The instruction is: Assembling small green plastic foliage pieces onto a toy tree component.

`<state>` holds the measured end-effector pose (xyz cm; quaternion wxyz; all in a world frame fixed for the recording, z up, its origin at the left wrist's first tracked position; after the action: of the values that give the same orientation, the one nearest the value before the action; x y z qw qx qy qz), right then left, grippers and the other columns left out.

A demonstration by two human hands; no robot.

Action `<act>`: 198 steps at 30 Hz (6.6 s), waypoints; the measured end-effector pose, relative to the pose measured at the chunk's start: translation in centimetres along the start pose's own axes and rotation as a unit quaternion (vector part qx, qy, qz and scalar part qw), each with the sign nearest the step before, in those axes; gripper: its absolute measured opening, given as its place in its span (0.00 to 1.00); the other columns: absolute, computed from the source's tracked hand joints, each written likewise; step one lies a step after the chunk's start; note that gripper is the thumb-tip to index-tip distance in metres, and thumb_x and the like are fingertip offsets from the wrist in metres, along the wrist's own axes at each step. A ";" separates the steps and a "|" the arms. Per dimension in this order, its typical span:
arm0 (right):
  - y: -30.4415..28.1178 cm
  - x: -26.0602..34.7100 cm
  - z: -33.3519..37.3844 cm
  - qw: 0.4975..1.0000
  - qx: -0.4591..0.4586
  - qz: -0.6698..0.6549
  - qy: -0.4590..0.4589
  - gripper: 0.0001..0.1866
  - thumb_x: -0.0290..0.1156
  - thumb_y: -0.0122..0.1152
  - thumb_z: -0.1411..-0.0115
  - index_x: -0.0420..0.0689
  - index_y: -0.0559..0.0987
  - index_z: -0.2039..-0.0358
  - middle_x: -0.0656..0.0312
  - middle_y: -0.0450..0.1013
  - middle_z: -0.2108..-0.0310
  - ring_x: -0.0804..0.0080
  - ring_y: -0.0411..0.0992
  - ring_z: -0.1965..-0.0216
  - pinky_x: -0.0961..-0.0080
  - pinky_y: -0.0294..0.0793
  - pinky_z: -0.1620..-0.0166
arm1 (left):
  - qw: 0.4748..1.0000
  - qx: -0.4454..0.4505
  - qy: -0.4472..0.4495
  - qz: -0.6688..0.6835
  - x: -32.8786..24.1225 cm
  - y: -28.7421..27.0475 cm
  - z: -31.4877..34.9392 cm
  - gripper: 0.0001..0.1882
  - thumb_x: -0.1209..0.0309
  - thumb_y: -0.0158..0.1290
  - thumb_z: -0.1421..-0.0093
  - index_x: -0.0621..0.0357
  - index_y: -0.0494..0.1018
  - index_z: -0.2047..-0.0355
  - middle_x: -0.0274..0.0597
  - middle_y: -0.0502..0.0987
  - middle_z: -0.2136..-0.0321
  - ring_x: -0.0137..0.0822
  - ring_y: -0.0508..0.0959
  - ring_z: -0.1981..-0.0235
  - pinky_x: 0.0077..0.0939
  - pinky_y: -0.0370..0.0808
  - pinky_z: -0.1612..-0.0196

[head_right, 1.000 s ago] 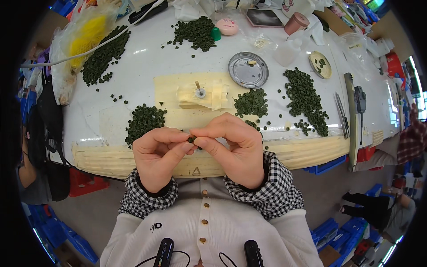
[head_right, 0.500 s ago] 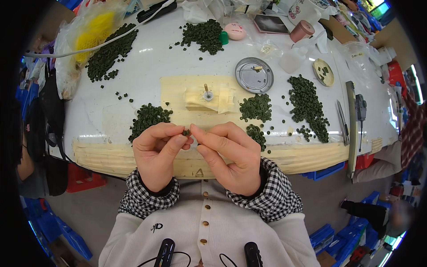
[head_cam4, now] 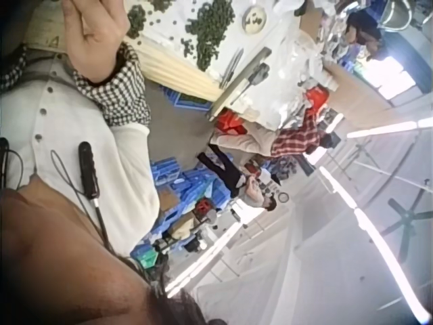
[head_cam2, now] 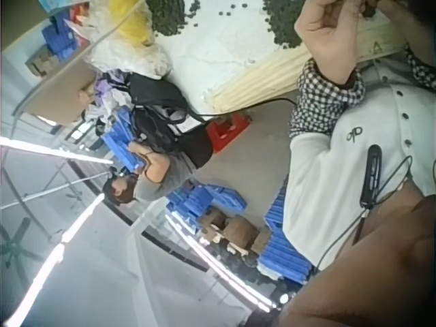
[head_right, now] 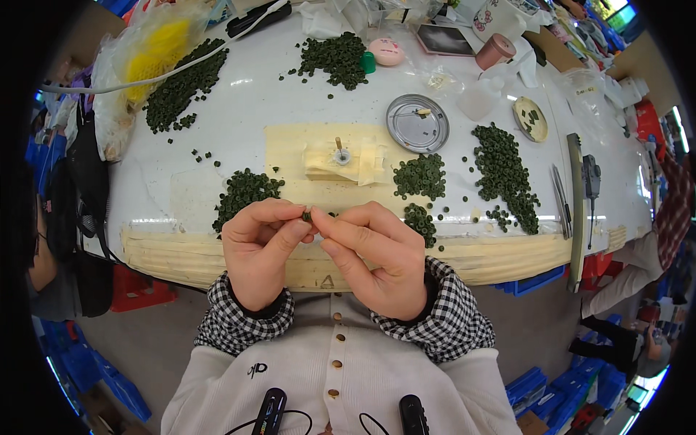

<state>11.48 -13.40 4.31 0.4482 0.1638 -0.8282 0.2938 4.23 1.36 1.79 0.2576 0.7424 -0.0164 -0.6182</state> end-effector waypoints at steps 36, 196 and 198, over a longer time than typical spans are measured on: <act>-2.3 1.6 -2.4 0.985 -0.063 0.154 -0.035 0.16 0.18 0.66 0.49 0.38 0.81 0.58 0.56 0.73 0.70 0.68 0.73 0.71 0.77 0.72 0.67 | 1.000 -0.019 -0.021 0.002 -0.1 -0.1 0.0 0.09 0.83 0.54 0.40 0.70 0.75 0.59 0.47 0.80 0.63 0.31 0.81 0.63 0.21 0.78 0.57; -4.3 -0.5 1.5 0.932 0.026 0.362 0.017 0.06 0.22 0.66 0.53 0.41 0.78 0.74 0.61 0.70 0.75 0.61 0.66 0.69 0.67 0.67 0.64 | 0.865 0.002 0.149 -0.479 -1.5 0.0 0.9 0.09 0.84 0.58 0.48 0.64 0.75 0.65 0.46 0.78 0.72 0.39 0.77 0.75 0.27 0.74 0.73; -4.2 -0.5 1.3 0.931 0.019 0.364 0.008 0.06 0.21 0.66 0.52 0.40 0.77 0.73 0.60 0.70 0.75 0.60 0.66 0.69 0.67 0.67 0.64 | 0.855 -0.031 0.163 -0.492 -2.4 -0.7 0.9 0.09 0.84 0.58 0.48 0.64 0.75 0.65 0.46 0.77 0.73 0.39 0.76 0.76 0.26 0.73 0.74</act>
<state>13.13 -17.46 4.77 0.3140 -0.1427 -0.8217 0.4537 2.69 2.42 3.58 -0.0584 0.7353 0.4126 -0.5346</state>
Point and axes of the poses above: each hand's wrist, its own z-axis away from the middle knuckle, its own y-axis out of the palm, x = y × z, the point moved 3 cm from there along -z, towards the middle knuckle
